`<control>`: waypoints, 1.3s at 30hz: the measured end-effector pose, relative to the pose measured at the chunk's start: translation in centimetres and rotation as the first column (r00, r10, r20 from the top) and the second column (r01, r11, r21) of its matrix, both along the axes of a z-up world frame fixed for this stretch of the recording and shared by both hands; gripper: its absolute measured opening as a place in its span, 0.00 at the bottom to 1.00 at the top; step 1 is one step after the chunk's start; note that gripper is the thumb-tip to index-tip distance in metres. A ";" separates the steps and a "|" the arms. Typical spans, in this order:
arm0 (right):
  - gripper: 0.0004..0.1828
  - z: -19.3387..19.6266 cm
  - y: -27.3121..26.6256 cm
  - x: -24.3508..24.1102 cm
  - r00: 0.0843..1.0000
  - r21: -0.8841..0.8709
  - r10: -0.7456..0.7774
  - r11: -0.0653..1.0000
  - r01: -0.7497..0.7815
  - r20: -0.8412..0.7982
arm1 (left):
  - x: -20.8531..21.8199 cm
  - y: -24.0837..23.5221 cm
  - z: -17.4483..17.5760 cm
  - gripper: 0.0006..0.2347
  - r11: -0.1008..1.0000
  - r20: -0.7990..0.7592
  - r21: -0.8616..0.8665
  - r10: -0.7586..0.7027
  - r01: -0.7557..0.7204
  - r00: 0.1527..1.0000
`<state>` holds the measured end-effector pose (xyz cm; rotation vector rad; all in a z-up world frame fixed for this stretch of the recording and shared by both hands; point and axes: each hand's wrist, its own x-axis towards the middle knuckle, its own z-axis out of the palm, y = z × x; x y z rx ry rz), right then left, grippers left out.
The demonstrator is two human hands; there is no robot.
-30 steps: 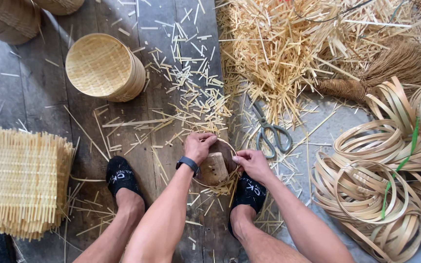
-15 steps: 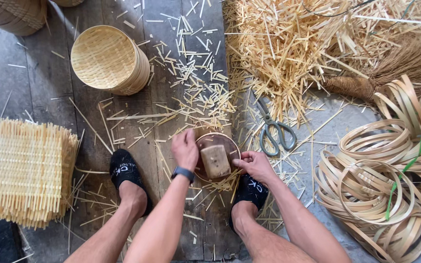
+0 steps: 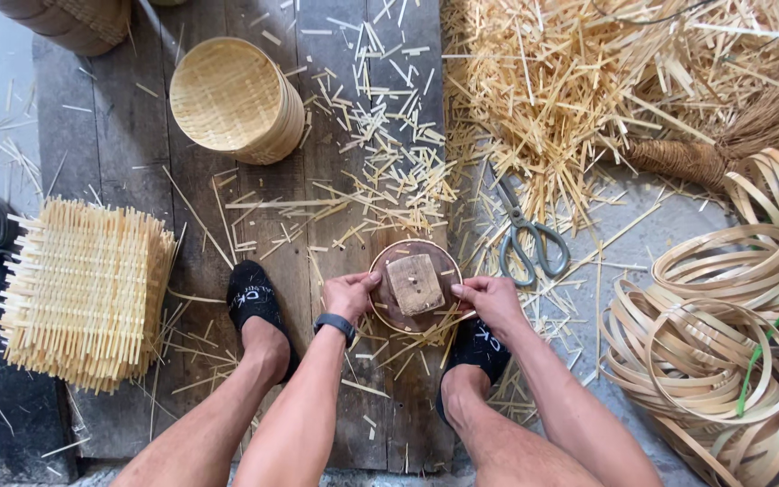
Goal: The person weaves small round bamboo baskets by placing woven mats over a wooden mold, trimming excess strips with shears, and stacking the finished baskets. The person repeatedly handles bamboo mats, circular frames, and shears to shape and finish each basket.
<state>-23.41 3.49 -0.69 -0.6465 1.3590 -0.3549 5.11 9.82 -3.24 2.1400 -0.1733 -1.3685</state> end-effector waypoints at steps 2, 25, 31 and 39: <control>0.13 1.3 0.3 0.0 0.975 0.153 -0.168 0.977 0.145 0.148 | -0.4 1.2 0.4 0.10 0.982 -0.217 -0.123 0.117 -0.146 0.969; 0.43 10.5 -0.4 4.6 0.987 0.096 0.018 0.995 -0.034 0.161 | -3.0 -0.2 12.3 0.19 0.888 0.074 -0.322 -0.323 0.329 0.944; 0.31 12.4 -0.4 6.6 0.874 0.157 -0.180 0.980 0.121 0.451 | -7.3 -1.5 14.9 0.22 0.730 0.288 -0.548 -0.293 0.408 0.912; 0.29 10.0 -1.0 0.7 0.798 0.114 -0.328 0.942 0.314 0.506 | 2.5 -1.6 8.3 0.19 0.927 -0.110 -0.375 -0.066 0.020 0.992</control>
